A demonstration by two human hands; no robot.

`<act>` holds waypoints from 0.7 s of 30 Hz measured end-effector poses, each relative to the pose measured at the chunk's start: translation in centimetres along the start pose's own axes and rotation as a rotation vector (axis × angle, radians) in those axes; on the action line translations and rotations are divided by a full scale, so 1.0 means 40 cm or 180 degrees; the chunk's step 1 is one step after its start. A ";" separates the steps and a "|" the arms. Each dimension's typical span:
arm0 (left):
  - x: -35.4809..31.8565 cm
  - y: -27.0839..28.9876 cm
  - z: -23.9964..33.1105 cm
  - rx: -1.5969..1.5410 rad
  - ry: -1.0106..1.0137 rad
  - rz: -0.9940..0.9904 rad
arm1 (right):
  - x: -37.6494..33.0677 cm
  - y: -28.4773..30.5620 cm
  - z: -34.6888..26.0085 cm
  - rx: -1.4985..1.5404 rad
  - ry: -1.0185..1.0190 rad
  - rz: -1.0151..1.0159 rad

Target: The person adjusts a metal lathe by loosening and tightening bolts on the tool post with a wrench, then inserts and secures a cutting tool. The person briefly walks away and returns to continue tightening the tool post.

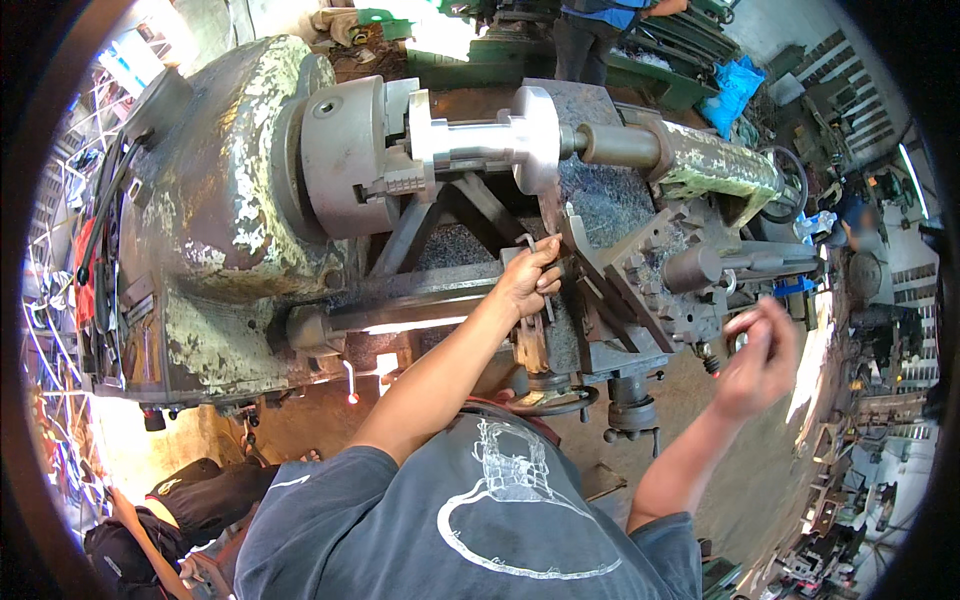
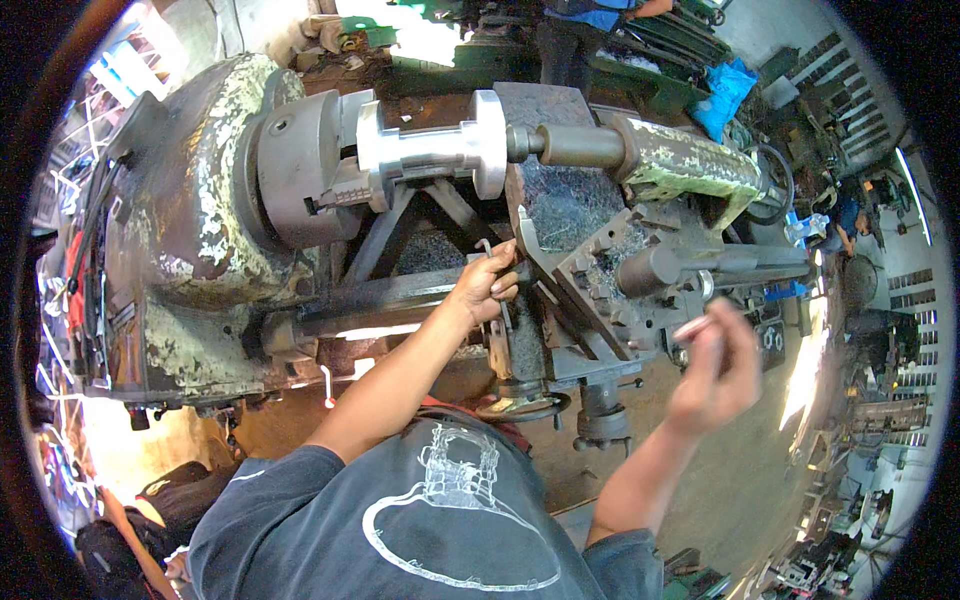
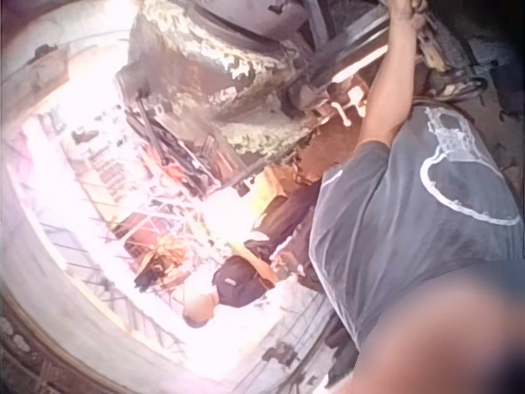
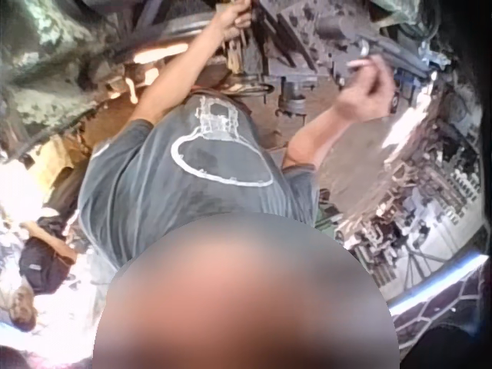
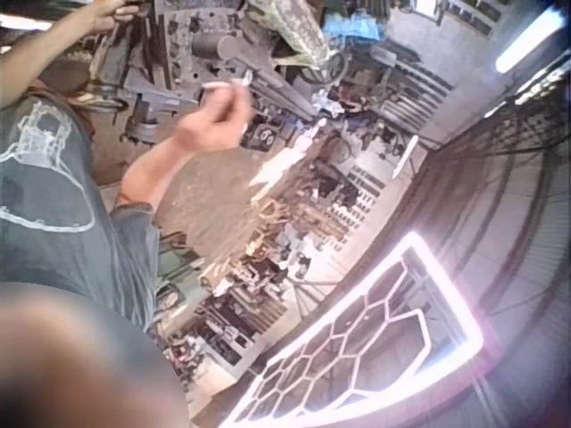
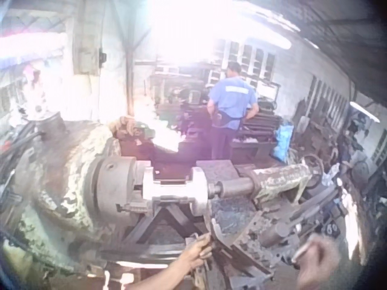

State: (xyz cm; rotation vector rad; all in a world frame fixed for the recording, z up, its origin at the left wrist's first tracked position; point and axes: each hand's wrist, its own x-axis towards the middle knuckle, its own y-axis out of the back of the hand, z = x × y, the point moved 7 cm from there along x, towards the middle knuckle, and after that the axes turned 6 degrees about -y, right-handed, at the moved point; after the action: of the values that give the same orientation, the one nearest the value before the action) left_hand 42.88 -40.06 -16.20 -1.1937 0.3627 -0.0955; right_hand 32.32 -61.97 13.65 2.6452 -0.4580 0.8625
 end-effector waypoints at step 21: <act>-0.075 -0.010 0.025 0.2707 -0.0118 0.0836 | 0.266 -0.056 0.247 -0.2715 -0.0389 -0.0212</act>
State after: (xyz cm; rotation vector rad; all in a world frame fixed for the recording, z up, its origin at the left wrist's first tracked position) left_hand 40.45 -38.54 -14.83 -0.3030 0.3864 0.0059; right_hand 46.39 -65.97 12.13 1.9056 -0.5971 0.3531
